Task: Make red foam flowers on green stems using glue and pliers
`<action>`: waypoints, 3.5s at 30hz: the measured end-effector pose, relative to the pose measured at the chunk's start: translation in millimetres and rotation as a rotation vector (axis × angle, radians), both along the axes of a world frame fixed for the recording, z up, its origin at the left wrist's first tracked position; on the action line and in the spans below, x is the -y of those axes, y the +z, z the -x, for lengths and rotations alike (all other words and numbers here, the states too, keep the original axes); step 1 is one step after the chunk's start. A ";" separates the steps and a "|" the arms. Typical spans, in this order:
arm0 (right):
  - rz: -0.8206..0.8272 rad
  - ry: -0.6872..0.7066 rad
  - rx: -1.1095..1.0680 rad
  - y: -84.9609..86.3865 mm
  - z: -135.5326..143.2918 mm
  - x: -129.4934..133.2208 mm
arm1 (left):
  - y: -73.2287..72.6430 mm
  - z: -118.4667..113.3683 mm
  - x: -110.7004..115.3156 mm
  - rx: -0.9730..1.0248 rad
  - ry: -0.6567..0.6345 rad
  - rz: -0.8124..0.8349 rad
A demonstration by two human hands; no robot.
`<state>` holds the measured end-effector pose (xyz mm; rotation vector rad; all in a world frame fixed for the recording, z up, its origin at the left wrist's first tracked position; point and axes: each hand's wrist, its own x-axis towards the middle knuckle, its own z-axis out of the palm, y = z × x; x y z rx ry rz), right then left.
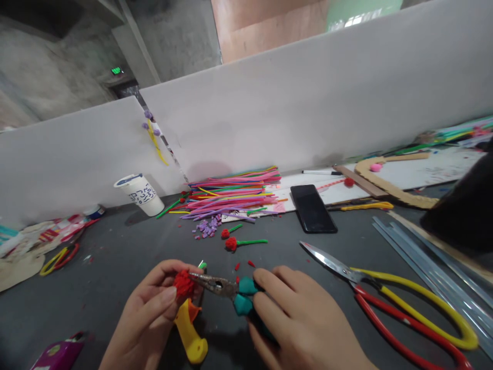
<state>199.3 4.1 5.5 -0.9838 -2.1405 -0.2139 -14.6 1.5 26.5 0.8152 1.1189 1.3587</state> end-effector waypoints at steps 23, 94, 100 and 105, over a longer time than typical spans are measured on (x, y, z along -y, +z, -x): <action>0.038 0.000 -0.042 3.4 -1.4 2.0 | 2.4 -1.7 -0.2 -0.060 0.069 0.017; -0.114 -0.104 0.066 -11.4 3.0 2.9 | -1.8 -2.2 0.6 -0.157 0.146 0.000; -0.087 -0.061 0.029 0.5 -0.8 2.1 | 1.8 -2.2 1.8 -0.084 0.115 0.011; -0.074 -0.048 0.080 0.4 -3.6 3.3 | 1.7 -1.9 1.5 -0.086 0.091 -0.007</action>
